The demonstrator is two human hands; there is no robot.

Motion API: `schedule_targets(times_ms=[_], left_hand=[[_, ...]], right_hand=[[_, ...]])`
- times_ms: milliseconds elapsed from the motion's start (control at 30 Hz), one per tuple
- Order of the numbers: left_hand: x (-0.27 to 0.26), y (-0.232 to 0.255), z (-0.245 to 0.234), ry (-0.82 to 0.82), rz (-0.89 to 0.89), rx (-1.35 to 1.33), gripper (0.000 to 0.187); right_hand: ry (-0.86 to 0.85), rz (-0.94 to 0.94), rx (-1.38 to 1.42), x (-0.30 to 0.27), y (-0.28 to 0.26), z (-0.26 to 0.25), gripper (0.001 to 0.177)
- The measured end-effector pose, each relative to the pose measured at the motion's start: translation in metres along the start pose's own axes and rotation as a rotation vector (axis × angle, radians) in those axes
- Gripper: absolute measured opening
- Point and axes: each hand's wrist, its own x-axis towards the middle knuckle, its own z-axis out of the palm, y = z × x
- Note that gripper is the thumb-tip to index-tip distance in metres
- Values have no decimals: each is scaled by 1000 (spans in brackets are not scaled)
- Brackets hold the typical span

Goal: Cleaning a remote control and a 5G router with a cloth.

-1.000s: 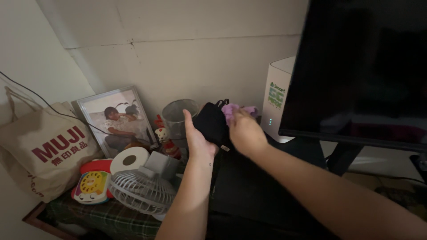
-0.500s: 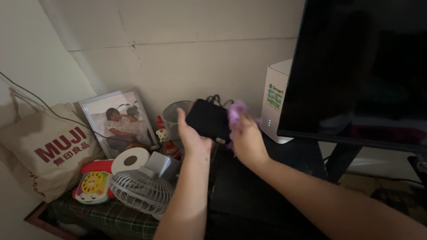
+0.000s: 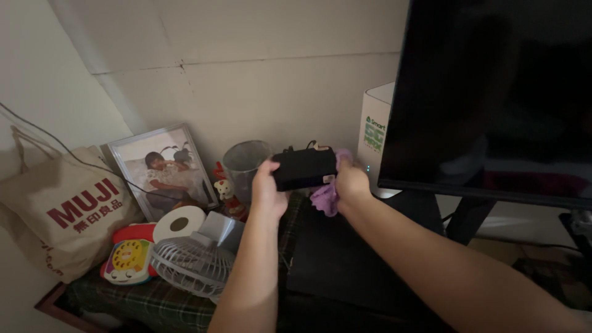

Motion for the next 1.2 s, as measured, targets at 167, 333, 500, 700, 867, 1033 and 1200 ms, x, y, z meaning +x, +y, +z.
schedule_targets(times_ms=[167,333,500,700,867,1033,1200], left_hand=[[0,-19,14,137,32,78,36],[29,-42,-1,160,142,252,41],[10,-26,11,154,211,288,47],[21,-12,-14,90,338,267,48],[10,-9,1,252,74,-166,38],[19,-17,-2,270,-16,-132,29],[24,-11,-1,-31,53,-82,29]], right_hand=[[3,143,271,-8,3,16,34],[-182,220,519,-18,25,29,33],[-253,259,443,-8,30,14,31],[-146,71,-56,-75,-2,10,28],[-9,-897,-843,-91,-20,5,42],[-185,-1187,-1261,-95,-22,9,59],[-493,-1581,-1279,-101,-28,13,65]])
